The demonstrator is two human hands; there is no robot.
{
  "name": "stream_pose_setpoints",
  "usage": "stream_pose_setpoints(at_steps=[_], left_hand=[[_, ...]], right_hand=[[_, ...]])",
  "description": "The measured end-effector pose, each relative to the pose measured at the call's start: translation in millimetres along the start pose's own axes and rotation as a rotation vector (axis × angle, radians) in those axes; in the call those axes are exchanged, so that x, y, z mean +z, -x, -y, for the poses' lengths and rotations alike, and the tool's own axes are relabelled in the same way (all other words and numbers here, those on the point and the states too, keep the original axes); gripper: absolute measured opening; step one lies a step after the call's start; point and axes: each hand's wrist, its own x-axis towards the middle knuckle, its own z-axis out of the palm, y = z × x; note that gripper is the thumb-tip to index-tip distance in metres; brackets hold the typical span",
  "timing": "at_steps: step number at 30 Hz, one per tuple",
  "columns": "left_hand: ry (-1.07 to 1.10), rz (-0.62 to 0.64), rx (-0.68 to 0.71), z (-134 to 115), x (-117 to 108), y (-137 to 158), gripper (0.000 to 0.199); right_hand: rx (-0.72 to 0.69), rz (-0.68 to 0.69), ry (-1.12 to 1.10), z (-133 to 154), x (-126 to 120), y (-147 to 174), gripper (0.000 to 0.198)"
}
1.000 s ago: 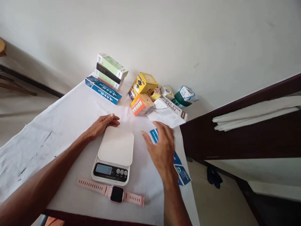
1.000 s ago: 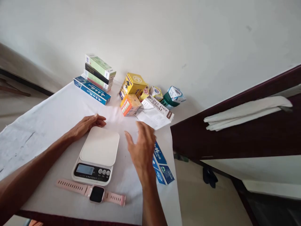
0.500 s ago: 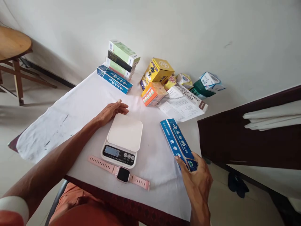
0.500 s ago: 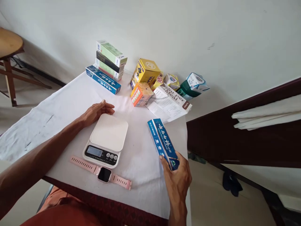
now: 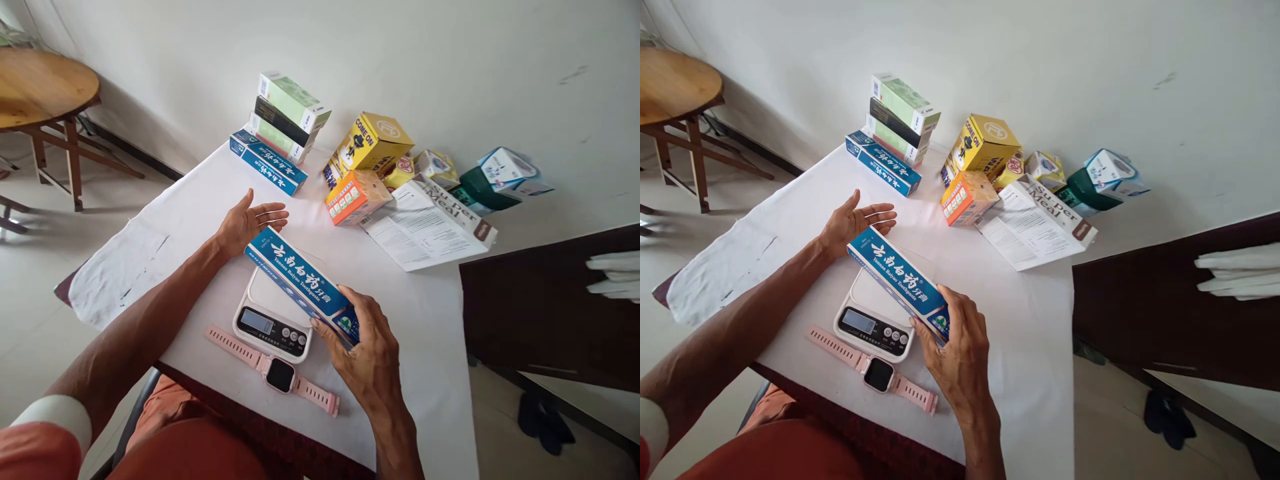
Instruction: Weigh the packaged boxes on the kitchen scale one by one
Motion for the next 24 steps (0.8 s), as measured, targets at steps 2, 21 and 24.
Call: stream_pose_setpoints(at_steps=[2, 21, 24], left_hand=[[0.020, -0.021, -0.007, -1.5, -1.0, -0.3, 0.071], [-0.123, 0.049, 0.105, 18.6, 1.2, -7.9, 0.059], [-0.192, 0.060, 0.146, 22.6, 2.6, -5.3, 0.059]], right_hand=[[-0.017, 0.038, 0.019, -1.8, -5.6, -2.5, 0.057], [0.206, -0.039, -0.085, 2.9, -24.7, -28.2, 0.053], [0.132, -0.154, -0.042, 9.1, -20.9, -75.7, 0.056]])
